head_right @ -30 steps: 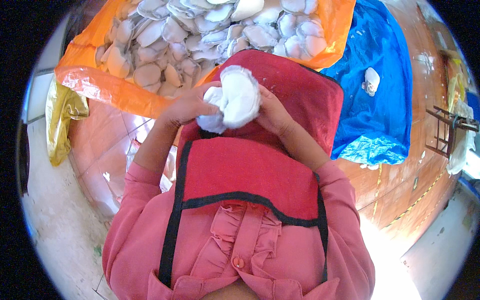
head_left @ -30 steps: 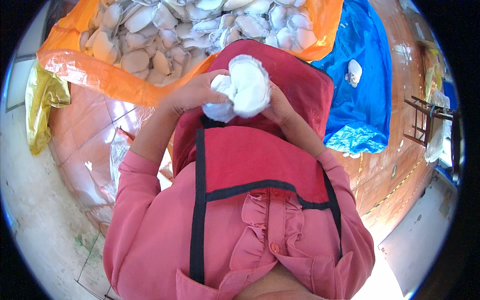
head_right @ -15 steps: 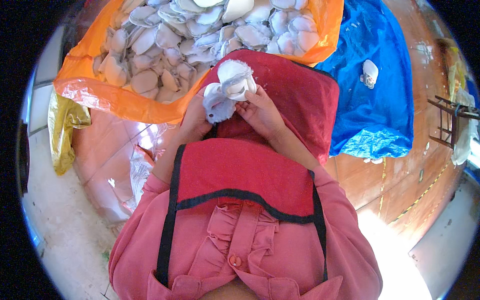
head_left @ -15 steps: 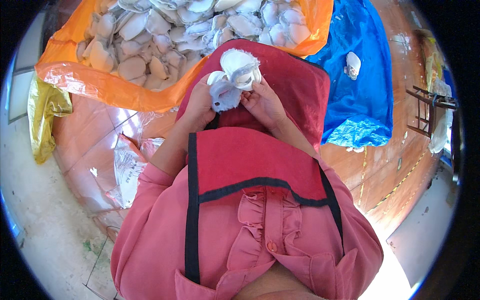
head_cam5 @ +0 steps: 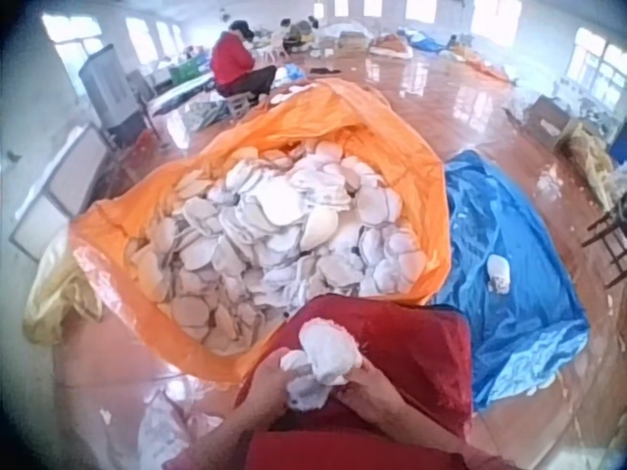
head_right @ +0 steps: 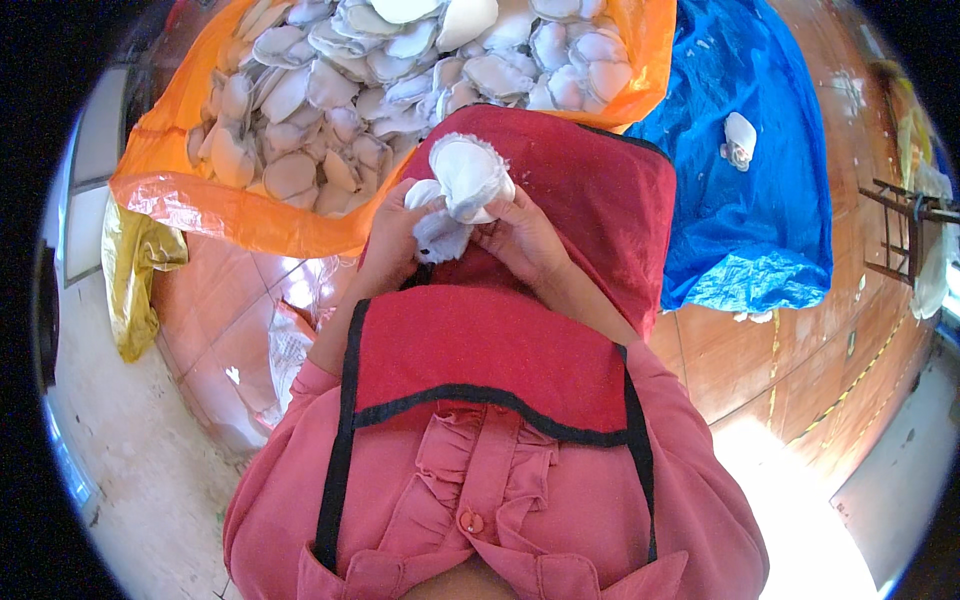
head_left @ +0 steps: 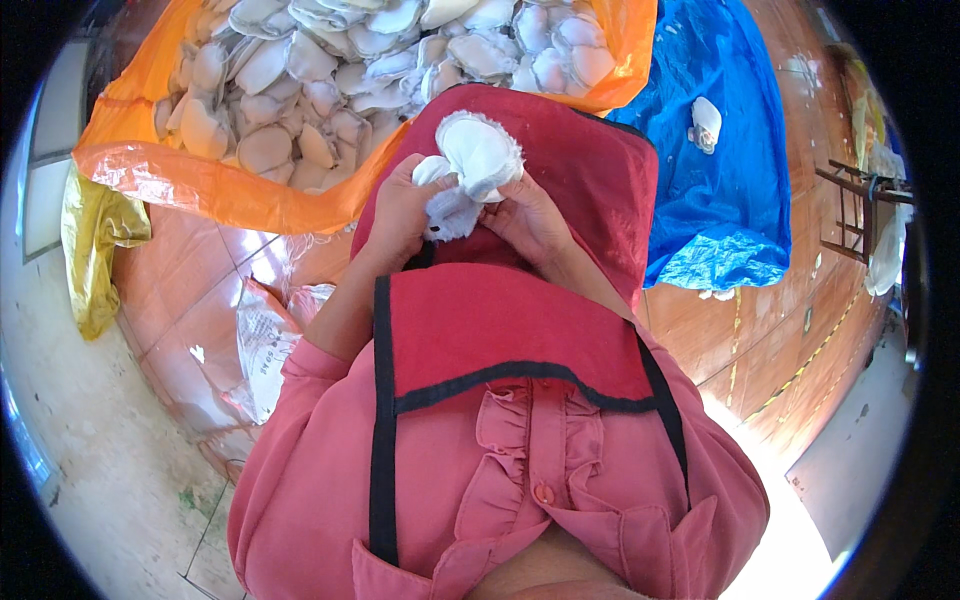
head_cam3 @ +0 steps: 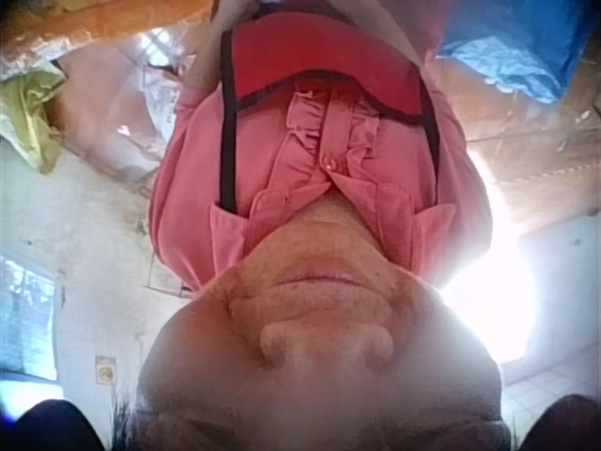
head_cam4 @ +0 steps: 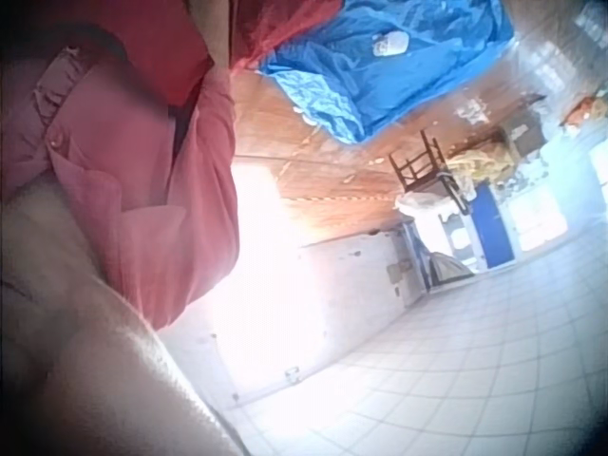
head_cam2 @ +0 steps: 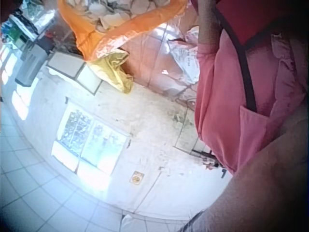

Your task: The person stuffs a white fabric shell with cotton-like material, then inserts a small face insert to form a plush toy. The person handles the shell and stuffing by hand, repeatedly compressing and shaping the material before placing the finished toy aside.

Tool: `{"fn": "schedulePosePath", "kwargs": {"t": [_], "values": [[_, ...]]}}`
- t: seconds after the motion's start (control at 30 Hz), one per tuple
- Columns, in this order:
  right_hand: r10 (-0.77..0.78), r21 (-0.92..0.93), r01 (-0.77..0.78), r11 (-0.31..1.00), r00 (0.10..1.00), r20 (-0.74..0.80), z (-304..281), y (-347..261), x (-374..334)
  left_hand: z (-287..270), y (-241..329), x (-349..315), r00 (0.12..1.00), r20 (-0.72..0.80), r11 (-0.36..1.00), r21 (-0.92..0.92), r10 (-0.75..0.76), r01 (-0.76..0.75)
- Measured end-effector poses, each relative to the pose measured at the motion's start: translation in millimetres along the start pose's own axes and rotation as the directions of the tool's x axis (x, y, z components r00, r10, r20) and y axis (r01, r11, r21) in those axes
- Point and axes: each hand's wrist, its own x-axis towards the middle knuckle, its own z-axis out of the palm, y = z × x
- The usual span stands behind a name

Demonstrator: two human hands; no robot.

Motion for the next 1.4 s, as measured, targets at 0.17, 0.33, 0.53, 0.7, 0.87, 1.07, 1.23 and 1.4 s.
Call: {"fn": "schedulePosePath", "kwargs": {"t": [0.17,0.33,0.53,0.7,0.87,1.07,1.23,1.4], "values": [[0.056,-0.094,-0.067,0.993,0.992,-0.109,5.8,-4.1,-0.9,0.6,-0.2,-6.5,0.997,-0.01,0.981,0.179,0.077,-0.074],[-0.001,-0.204,-0.041,0.978,0.979,-0.203,9.7,-6.0,2.4,7.5,13.0,-17.6,0.997,0.037,0.873,0.481,0.073,-0.082],[-0.058,-0.299,-0.018,0.954,0.968,-0.243,8.3,-2.5,2.9,11.0,33.6,-26.7,0.973,0.199,0.523,0.821,0.115,-0.229],[-0.063,-0.343,-0.028,0.939,0.966,-0.252,2.8,2.0,6.8,2.7,42.3,-16.4,0.971,0.238,0.641,0.749,-0.021,-0.17],[-0.153,-0.268,0.089,0.959,0.961,-0.231,18.0,-3.4,-2.2,2.7,29.0,-13.2,0.964,0.236,0.728,0.64,0.12,-0.247],[-0.164,-0.108,0.163,0.981,0.987,0.008,9.9,-12.7,-11.9,12.2,12.5,-13.1,0.999,-0.019,0.994,0.107,0.04,-0.038],[-0.237,-0.148,0.248,0.957,0.968,0.086,9.2,-9.0,-10.2,11.3,5.8,-9.2,0.996,-0.088,0.999,0.046,0.006,-0.002],[-0.246,-0.208,0.239,0.948,0.969,-0.006,-1.5,-1.7,-5.7,12.6,2.9,-7.9,0.989,-0.144,0.979,0.204,0.034,-0.004]]}}
